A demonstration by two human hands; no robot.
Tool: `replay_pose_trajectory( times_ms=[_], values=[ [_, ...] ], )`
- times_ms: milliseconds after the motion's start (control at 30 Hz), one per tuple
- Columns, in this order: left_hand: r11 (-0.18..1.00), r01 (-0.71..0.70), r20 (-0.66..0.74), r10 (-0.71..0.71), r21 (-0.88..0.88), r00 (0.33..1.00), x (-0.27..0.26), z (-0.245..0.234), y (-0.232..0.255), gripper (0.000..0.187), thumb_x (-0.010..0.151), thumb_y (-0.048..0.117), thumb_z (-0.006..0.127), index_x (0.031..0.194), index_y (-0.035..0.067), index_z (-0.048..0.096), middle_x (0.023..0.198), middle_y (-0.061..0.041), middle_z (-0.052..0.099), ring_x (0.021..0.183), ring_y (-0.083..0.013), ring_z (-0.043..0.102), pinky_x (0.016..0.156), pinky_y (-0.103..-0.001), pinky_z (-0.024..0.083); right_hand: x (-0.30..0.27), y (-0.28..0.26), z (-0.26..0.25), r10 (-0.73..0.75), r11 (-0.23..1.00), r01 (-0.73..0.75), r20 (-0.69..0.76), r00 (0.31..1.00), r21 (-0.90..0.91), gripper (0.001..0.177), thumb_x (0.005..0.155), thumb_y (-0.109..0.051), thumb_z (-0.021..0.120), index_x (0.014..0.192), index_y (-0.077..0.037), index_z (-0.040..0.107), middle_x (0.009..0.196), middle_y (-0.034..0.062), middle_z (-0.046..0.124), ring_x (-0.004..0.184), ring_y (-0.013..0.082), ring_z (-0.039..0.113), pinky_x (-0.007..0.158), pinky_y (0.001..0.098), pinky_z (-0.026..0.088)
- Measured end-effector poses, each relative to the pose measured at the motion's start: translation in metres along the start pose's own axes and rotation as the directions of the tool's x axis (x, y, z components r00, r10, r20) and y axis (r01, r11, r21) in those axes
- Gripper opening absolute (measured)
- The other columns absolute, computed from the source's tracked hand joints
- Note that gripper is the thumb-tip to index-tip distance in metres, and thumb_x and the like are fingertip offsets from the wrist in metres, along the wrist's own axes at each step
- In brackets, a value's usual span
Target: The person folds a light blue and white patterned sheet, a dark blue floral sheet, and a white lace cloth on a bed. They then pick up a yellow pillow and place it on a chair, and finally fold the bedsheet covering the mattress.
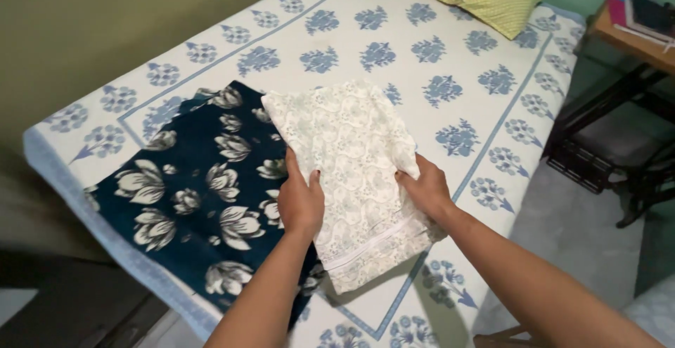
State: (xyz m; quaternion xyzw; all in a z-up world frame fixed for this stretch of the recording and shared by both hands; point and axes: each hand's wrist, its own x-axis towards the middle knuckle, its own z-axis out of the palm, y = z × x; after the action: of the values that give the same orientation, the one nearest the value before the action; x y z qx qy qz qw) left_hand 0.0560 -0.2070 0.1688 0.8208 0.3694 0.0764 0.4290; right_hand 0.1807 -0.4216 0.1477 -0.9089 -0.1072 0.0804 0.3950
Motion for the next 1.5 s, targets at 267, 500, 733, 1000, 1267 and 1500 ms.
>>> replay_pose_trajectory(
  times_ms=[267, 500, 733, 1000, 1267, 1500],
  values=[
    [0.994, -0.106, -0.07, 0.103, -0.03, 0.992, 0.023, 0.113, 0.035, 0.079, 0.093, 0.021, 0.069, 0.158, 0.008, 0.027, 0.116, -0.025, 0.069, 0.107, -0.0413, 0.067, 0.091, -0.048, 0.051, 0.071, 0.086, -0.063, -0.15, 0.979, 0.139, -0.07, 0.986, -0.148, 0.051, 0.086, -0.024, 0.074, 0.133, -0.004, 0.063, 0.116, 0.0193, 0.074, 0.106, 0.0344, 0.072, 0.092, 0.041, 0.054],
    [0.968, -0.089, -0.11, 0.065, -0.235, 0.992, 0.059, 0.213, 0.057, 0.087, 0.078, 0.014, 0.079, 0.153, 0.007, 0.035, 0.129, -0.025, 0.067, 0.117, -0.0416, 0.065, 0.099, -0.043, 0.05, 0.131, 0.123, -0.113, -0.143, 0.926, 0.09, -0.12, 0.982, -0.367, 0.058, 0.089, -0.028, 0.075, 0.14, -0.005, 0.059, 0.115, 0.0253, 0.071, 0.107, 0.0403, 0.069, 0.095, 0.0451, 0.053],
    [0.955, -0.085, -0.063, 0.07, -0.283, 0.996, 0.094, 0.302, 0.062, 0.093, 0.075, 0.012, 0.082, 0.153, 0.005, 0.031, 0.129, -0.025, 0.066, 0.116, -0.0382, 0.067, 0.099, -0.04, 0.05, 0.188, 0.176, -0.136, -0.175, 0.895, 0.106, -0.122, 0.977, -0.433, 0.054, 0.089, -0.026, 0.074, 0.137, -0.004, 0.061, 0.106, 0.0241, 0.073, 0.101, 0.0397, 0.07, 0.088, 0.0467, 0.054],
    [0.928, 0.12, 0.165, -0.064, -0.353, 0.984, 0.112, 0.335, 0.091, 0.093, 0.08, 0.007, 0.076, 0.158, 0.009, 0.026, 0.127, -0.021, 0.07, 0.113, -0.0304, 0.071, 0.1, -0.035, 0.052, 0.237, 0.221, -0.131, -0.217, 0.831, 0.092, -0.168, 0.961, -0.549, 0.043, 0.086, -0.023, 0.078, 0.126, -0.012, 0.068, 0.088, 0.0178, 0.067, 0.089, 0.0363, 0.066, 0.079, 0.0486, 0.052],
    [0.918, 0.106, 0.133, -0.059, -0.381, 0.989, 0.138, 0.386, 0.064, 0.096, 0.081, 0.003, 0.076, 0.159, 0.006, 0.019, 0.138, -0.023, 0.06, 0.124, -0.0312, 0.064, 0.105, -0.034, 0.048, 0.248, 0.229, -0.122, -0.241, 0.81, 0.118, -0.142, 0.96, -0.575, 0.04, 0.085, -0.014, 0.077, 0.125, -0.017, 0.07, 0.089, 0.015, 0.065, 0.089, 0.0337, 0.065, 0.078, 0.0465, 0.053],
    [0.938, 0.226, 0.253, -0.159, -0.264, 0.954, 0.141, 0.354, 0.074, 0.102, 0.079, 0.009, 0.076, 0.162, 0.011, 0.016, 0.135, -0.02, 0.064, 0.119, -0.0309, 0.067, 0.104, -0.034, 0.051, 0.243, 0.216, -0.118, -0.204, 0.833, 0.147, -0.049, 0.978, -0.533, 0.056, 0.089, -0.006, 0.071, 0.142, -0.02, 0.061, 0.106, 0.0171, 0.069, 0.098, 0.0346, 0.065, 0.088, 0.0458, 0.053]
  ],
)
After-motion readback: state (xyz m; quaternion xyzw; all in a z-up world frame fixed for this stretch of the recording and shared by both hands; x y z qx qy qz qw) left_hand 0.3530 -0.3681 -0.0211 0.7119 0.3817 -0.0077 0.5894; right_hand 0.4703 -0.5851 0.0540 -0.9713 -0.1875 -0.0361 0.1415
